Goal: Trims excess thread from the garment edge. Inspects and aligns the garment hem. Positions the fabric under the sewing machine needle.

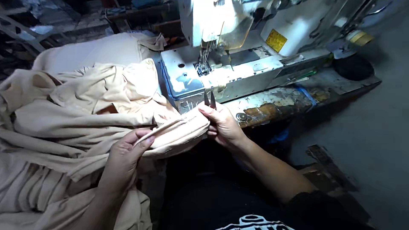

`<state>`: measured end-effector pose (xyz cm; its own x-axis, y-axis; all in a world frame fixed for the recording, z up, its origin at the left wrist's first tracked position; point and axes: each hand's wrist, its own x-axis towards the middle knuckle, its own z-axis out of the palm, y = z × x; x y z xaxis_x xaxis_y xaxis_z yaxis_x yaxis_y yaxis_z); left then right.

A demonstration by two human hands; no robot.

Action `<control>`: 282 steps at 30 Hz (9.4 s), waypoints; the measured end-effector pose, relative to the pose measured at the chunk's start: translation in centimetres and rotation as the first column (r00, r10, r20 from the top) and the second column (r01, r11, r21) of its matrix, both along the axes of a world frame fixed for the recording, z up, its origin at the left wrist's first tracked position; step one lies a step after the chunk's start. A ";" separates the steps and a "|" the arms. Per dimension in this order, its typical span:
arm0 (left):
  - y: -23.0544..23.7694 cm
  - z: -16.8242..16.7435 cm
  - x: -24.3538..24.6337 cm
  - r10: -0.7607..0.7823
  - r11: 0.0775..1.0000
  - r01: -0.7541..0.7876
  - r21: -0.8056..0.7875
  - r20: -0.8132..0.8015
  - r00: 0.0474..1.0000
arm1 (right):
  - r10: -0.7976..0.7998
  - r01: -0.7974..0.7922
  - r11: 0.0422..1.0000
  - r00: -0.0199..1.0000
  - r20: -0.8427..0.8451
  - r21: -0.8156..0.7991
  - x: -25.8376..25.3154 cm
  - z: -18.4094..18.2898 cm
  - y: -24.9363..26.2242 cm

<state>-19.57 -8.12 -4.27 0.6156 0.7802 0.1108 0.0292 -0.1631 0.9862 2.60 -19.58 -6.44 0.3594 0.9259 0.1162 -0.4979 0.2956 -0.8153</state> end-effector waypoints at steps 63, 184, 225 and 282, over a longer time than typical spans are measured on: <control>-2.1 -1.4 5.3 -0.292 0.943 0.294 -0.153 0.039 0.956 | -0.360 0.206 0.933 0.554 0.751 0.295 -4.0 -2.0 -4.8; -2.8 0.2 4.1 -0.409 0.889 0.416 -0.193 0.078 0.909 | -0.447 0.201 0.882 0.066 0.892 0.427 -0.5 -1.3 -5.7; -1.9 -1.0 4.1 -0.384 0.923 0.385 -0.002 -0.052 0.922 | -0.257 0.276 0.961 0.891 0.373 0.001 -0.5 -2.5 -4.9; -2.3 -1.6 4.8 -0.314 0.946 0.315 -0.081 0.021 0.949 | -0.353 0.356 0.931 0.816 0.458 0.083 -0.9 -1.7 -5.5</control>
